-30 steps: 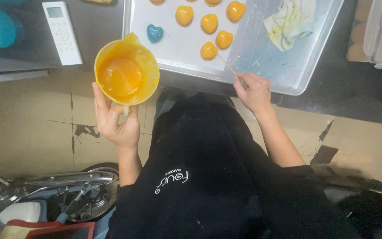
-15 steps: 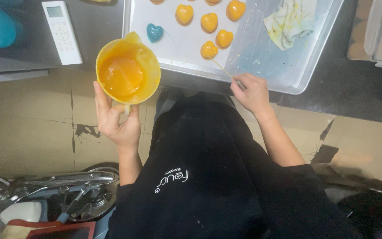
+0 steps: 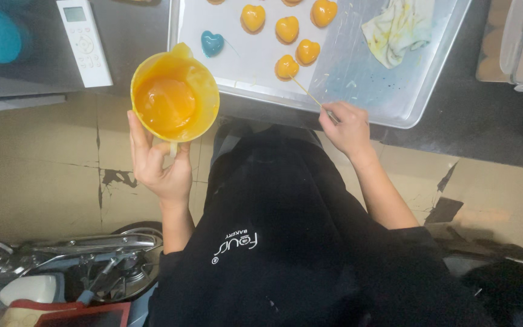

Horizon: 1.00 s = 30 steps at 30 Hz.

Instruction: The person holds a yellow pitcher of glaze and uses a thin wooden skewer to apply glaze to heart-shaped yellow pastries arranged on a tray. They open a small jar of gold-colored flakes, pick up flakes by hand, and press the flakes onto the pastries one at a time, wiping their hands on a cloth between pieces.

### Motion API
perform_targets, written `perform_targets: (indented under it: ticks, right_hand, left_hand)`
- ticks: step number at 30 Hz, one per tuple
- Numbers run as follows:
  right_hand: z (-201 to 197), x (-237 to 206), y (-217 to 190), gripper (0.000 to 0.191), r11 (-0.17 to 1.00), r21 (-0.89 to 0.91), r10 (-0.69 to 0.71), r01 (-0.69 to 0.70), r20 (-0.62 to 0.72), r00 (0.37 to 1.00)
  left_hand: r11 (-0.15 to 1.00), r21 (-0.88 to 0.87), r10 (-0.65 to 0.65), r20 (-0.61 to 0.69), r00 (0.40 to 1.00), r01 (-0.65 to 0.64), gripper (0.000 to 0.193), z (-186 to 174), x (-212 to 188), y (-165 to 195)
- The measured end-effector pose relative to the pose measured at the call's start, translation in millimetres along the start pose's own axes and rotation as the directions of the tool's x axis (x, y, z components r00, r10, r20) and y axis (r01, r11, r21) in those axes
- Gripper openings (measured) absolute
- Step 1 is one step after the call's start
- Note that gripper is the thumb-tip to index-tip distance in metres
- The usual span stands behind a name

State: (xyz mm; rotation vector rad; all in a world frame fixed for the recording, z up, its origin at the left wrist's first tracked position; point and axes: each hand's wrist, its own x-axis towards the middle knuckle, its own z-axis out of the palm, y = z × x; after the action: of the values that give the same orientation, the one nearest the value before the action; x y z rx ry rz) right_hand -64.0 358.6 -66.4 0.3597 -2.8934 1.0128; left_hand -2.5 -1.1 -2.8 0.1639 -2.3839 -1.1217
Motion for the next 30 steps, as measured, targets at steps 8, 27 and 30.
perform_targets:
  ticks: [8,27,30]
  right_hand:
    - [-6,2,-5,0.008,1.0,0.0,0.018,-0.018,-0.003,1.0]
    - [-75,-10,130,0.023,0.922,0.148,0.387,-0.357,-0.382,0.839]
    - [-88,-12,150,0.022,0.703,0.349,0.711,-0.62,-0.316,0.628]
  left_hand:
    - [1.0,-0.011,-0.009,0.001,1.0,0.009,0.033,0,0,2]
    - [0.885,-0.438,0.049,0.42,0.906,0.156,0.023,95,-5,88]
    - [0.872,-0.437,0.041,0.516,0.855,0.222,0.024,123,-5,111]
